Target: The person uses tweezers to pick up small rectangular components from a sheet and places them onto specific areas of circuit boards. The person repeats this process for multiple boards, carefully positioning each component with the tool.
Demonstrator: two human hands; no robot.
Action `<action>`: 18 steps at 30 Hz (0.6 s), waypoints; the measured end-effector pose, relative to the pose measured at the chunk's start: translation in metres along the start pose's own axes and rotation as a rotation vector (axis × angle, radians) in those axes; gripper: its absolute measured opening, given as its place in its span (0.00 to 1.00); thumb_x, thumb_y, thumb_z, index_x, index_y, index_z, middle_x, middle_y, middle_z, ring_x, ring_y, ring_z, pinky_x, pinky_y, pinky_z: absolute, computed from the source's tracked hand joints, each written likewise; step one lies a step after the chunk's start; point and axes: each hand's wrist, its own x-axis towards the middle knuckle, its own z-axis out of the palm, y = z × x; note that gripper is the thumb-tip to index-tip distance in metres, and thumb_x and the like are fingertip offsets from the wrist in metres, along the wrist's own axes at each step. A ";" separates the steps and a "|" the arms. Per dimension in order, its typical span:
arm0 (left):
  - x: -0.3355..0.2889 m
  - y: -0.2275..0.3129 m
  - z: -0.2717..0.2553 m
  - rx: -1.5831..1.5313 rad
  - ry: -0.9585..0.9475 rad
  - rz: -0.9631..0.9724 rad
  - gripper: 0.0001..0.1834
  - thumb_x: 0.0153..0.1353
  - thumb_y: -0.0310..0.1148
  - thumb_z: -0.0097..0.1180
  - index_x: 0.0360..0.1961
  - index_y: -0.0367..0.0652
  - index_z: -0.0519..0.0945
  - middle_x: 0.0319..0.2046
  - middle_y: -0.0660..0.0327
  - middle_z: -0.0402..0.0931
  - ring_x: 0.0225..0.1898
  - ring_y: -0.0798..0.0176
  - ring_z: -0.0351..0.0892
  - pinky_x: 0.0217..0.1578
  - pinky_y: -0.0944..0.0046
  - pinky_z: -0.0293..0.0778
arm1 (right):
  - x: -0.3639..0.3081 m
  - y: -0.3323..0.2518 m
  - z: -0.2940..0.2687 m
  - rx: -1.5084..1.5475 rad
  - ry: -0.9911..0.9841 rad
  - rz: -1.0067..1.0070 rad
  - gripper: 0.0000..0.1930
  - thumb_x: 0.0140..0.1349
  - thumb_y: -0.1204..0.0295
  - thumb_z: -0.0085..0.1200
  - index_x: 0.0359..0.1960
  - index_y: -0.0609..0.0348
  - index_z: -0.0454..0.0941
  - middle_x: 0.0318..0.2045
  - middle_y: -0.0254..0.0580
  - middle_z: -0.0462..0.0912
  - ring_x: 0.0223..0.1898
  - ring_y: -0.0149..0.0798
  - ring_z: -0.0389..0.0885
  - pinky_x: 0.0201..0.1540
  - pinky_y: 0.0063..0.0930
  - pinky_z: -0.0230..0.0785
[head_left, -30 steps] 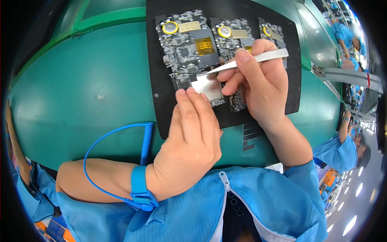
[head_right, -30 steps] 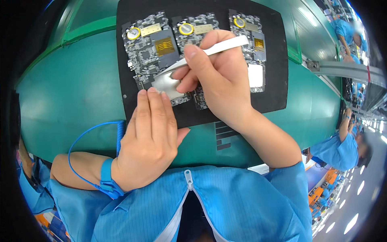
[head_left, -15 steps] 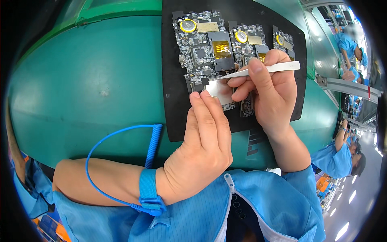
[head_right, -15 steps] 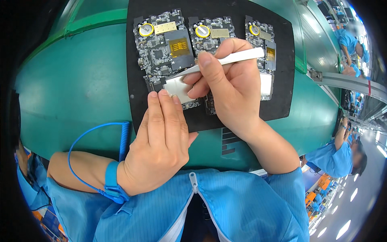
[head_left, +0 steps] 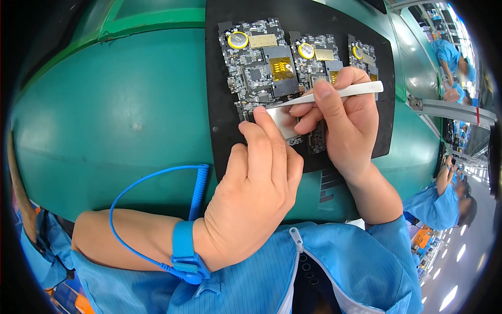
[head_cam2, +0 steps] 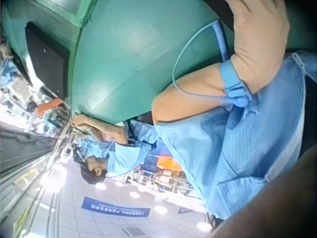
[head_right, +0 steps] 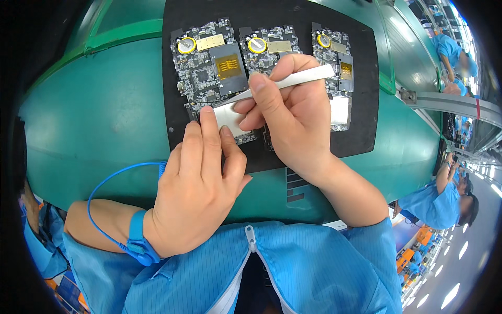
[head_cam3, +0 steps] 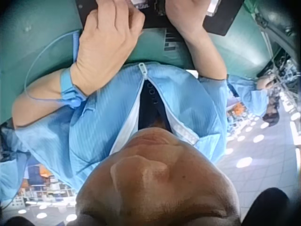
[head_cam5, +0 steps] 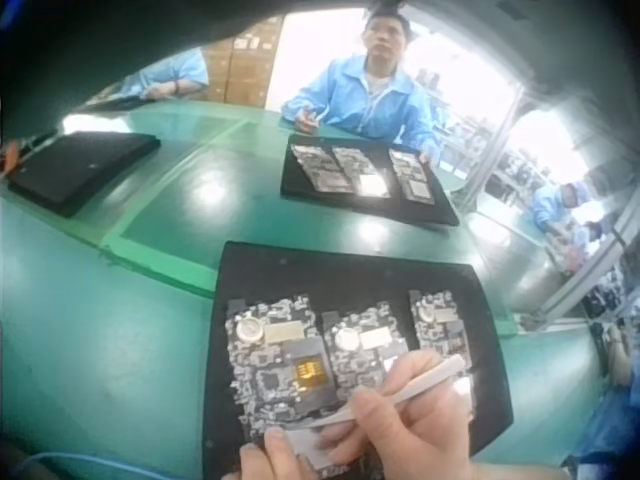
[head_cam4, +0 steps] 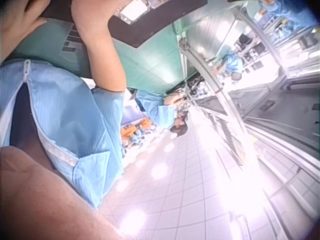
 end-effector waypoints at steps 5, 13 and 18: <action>0.006 -0.013 -0.005 -0.194 -0.017 -0.005 0.31 0.38 0.42 0.66 0.41 0.31 0.73 0.49 0.37 0.67 0.44 0.50 0.70 0.42 0.61 0.72 | -0.006 0.005 0.000 -0.149 -0.025 -0.126 0.11 0.65 0.77 0.47 0.40 0.62 0.56 0.25 0.42 0.76 0.26 0.27 0.81 0.25 0.15 0.76; -0.012 0.004 -0.001 0.101 -0.021 0.142 0.27 0.52 0.39 0.57 0.46 0.24 0.75 0.47 0.32 0.70 0.49 0.40 0.72 0.47 0.59 0.74 | -0.013 0.011 -0.006 -0.171 -0.060 -0.317 0.10 0.65 0.79 0.46 0.39 0.64 0.56 0.28 0.46 0.78 0.27 0.29 0.81 0.27 0.17 0.76; -0.015 0.006 0.000 0.121 -0.012 0.151 0.24 0.58 0.37 0.51 0.44 0.21 0.76 0.46 0.30 0.71 0.50 0.36 0.72 0.48 0.57 0.75 | -0.020 0.018 -0.003 -0.264 -0.129 -0.387 0.09 0.64 0.80 0.47 0.36 0.64 0.57 0.30 0.50 0.80 0.26 0.28 0.80 0.28 0.17 0.74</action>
